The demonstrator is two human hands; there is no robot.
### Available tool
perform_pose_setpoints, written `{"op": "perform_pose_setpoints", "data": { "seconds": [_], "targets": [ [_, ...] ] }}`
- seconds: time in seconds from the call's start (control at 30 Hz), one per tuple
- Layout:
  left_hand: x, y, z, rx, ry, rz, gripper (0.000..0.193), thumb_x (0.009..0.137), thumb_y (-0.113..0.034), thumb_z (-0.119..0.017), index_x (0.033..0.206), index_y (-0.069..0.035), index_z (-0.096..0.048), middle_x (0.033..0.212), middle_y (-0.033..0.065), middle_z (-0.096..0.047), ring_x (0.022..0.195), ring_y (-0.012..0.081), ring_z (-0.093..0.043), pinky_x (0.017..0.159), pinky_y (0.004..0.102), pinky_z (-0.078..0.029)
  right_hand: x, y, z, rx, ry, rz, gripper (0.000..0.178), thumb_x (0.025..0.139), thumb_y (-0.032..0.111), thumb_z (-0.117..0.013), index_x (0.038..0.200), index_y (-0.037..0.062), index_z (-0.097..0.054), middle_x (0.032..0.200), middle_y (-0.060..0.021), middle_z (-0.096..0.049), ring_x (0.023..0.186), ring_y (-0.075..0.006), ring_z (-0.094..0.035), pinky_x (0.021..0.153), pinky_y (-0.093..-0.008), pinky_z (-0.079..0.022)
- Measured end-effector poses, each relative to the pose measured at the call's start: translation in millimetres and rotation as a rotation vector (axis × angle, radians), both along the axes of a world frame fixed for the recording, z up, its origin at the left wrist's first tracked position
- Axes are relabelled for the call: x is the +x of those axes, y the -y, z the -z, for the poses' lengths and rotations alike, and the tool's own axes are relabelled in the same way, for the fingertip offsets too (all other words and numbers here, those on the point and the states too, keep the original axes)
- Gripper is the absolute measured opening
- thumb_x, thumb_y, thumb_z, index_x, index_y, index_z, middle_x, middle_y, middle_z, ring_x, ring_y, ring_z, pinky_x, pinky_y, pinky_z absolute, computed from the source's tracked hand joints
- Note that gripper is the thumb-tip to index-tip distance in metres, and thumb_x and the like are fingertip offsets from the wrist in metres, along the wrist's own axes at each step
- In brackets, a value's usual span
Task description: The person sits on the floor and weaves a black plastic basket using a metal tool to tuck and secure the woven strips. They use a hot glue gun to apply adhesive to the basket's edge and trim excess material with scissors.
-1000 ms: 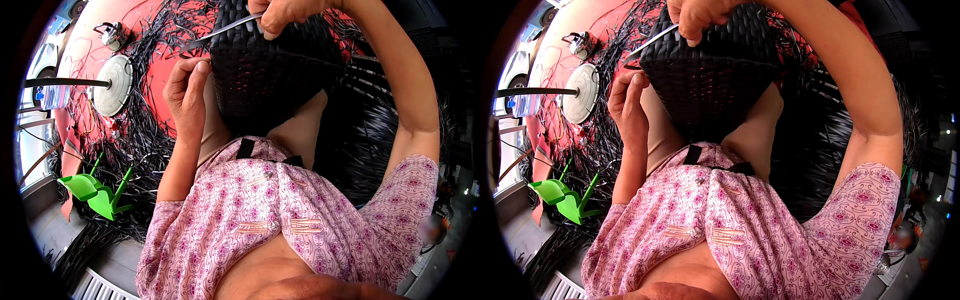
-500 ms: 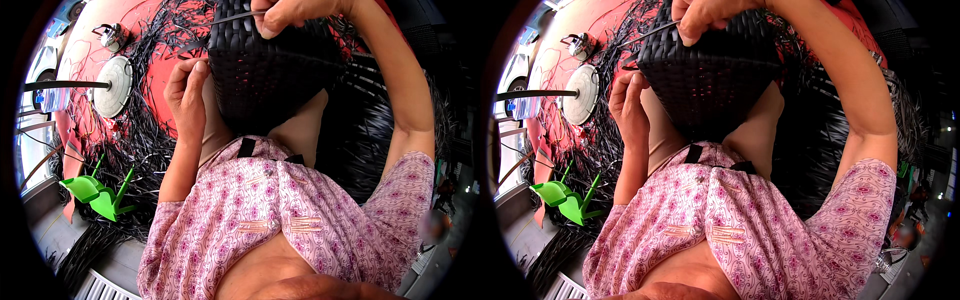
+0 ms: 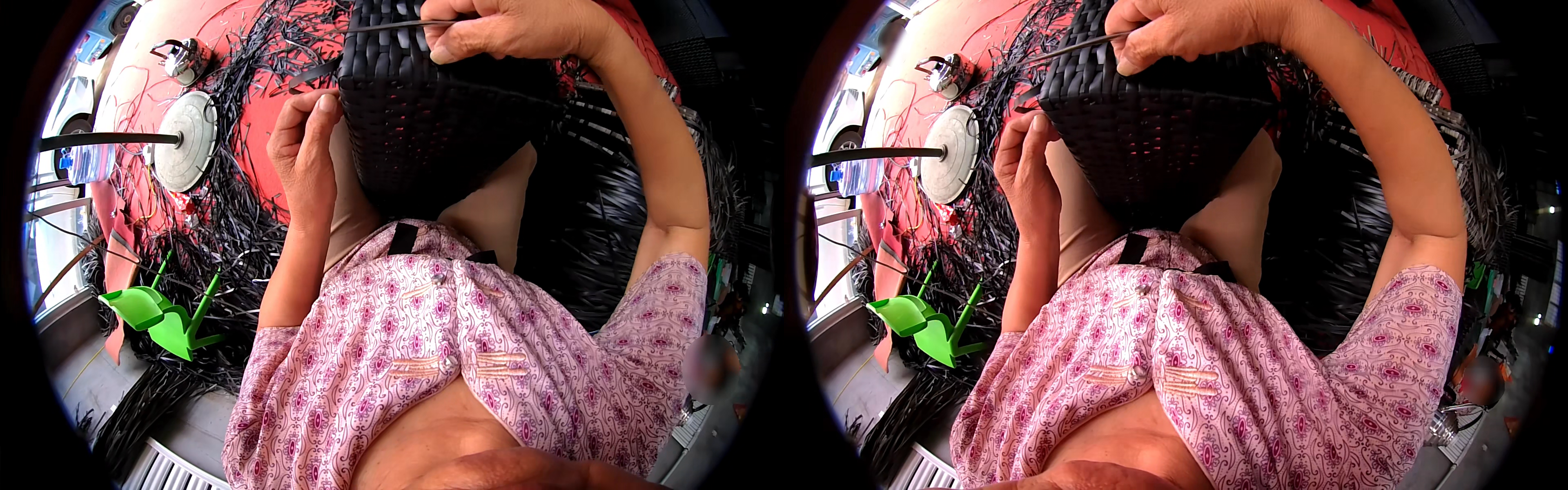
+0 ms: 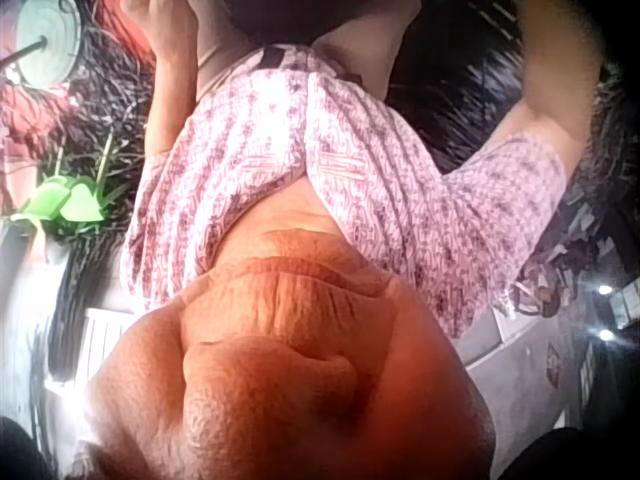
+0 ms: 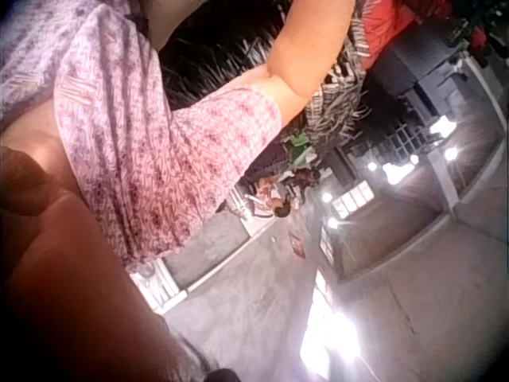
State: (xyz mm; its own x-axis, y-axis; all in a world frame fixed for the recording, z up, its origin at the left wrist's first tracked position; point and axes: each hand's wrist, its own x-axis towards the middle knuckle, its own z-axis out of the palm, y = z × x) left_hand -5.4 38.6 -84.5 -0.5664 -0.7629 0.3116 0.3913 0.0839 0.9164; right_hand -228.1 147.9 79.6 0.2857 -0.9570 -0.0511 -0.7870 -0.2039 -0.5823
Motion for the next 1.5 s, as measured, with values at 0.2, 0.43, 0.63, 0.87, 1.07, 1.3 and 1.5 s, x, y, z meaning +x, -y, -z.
{"op": "perform_pose_setpoints", "data": {
  "seconds": [0.2,0.43,0.63,0.87,1.07,1.3,1.5],
  "targets": [
    [5.4,-2.6,-5.1,-0.075,-0.025,-0.054,0.012,0.098,-0.007,-0.064,0.103,0.003,-0.068,0.09,0.0028,-0.067,0.083,0.0072,-0.06,0.077,0.0209,-0.048,-11.2,6.5,7.0,0.339,0.411,0.225,0.021,0.094,0.022,-0.068,0.087,0.0023,-0.072,0.07,0.003,-0.062,0.057,-0.0054,-0.051,0.054,-0.0231,-0.042],
    [-12.8,22.2,-66.3,-0.587,-0.072,-0.082,0.009,0.092,-0.001,-0.068,0.099,0.002,-0.071,0.088,0.0029,-0.067,0.074,0.0071,-0.058,0.069,0.0208,-0.046,-5.4,2.3,11.3,0.228,0.428,0.348,0.022,0.095,0.023,-0.066,0.09,0.0017,-0.071,0.071,0.0015,-0.063,0.055,-0.0054,-0.051,0.051,-0.022,-0.042],
    [-47.0,46.7,-104.8,-0.812,0.101,0.331,0.015,0.088,0.003,-0.067,0.103,0.003,-0.071,0.093,0.0051,-0.064,0.088,0.0125,-0.058,0.078,0.0247,-0.046,5.7,-25.1,-22.4,-0.062,0.504,0.782,0.029,0.097,0.026,-0.062,0.103,-0.0014,-0.069,0.073,-0.0019,-0.063,0.052,-0.0046,-0.053,0.044,-0.0178,-0.039],
    [-96.8,49.4,-140.6,-1.169,0.274,0.972,0.03,0.087,-0.003,-0.068,0.117,-0.008,-0.073,0.11,0.0114,-0.065,0.106,0.0277,-0.062,0.094,0.0379,-0.049,38.9,-103.3,-21.3,-0.227,0.779,0.956,0.046,0.094,0.012,-0.057,0.135,-0.0096,-0.05,0.091,-0.0063,-0.064,0.065,-0.0047,-0.057,0.05,-0.016,-0.042],
    [-146.4,63.6,-121.0,-1.153,0.142,1.2,0.016,0.093,-0.005,-0.065,0.107,0.0,-0.07,0.104,0.0096,-0.067,0.1,0.0228,-0.062,0.09,0.0334,-0.049,65.9,-146.9,22.8,-0.377,0.537,0.982,0.046,0.098,0.014,-0.056,0.142,0.0004,-0.052,0.091,-0.0037,-0.064,0.07,-0.0058,-0.058,0.058,-0.0173,-0.044],
    [-154.8,64.7,-87.3,-0.445,0.229,1.204,0.01,0.096,-0.005,-0.062,0.104,-0.003,-0.068,0.099,0.0041,-0.073,0.076,0.0057,-0.058,0.067,0.02,-0.047,91.3,-152.8,20.8,-0.267,0.053,0.958,0.034,0.098,0.011,-0.059,0.132,0.0083,-0.064,0.089,-0.0056,-0.069,0.068,-0.0125,-0.061,0.064,-0.0263,-0.05],
    [-160.3,57.2,-89.8,-0.409,0.202,1.147,0.01,0.094,-0.006,-0.064,0.102,-0.002,-0.069,0.097,0.0052,-0.074,0.074,0.0057,-0.059,0.064,0.02,-0.045,85.5,-136.9,3.0,-0.256,-0.394,0.689,0.031,0.094,0.007,-0.062,0.125,0.0054,-0.066,0.093,-0.013,-0.071,0.066,-0.0224,-0.062,0.063,-0.0294,-0.051]
  ]
}}
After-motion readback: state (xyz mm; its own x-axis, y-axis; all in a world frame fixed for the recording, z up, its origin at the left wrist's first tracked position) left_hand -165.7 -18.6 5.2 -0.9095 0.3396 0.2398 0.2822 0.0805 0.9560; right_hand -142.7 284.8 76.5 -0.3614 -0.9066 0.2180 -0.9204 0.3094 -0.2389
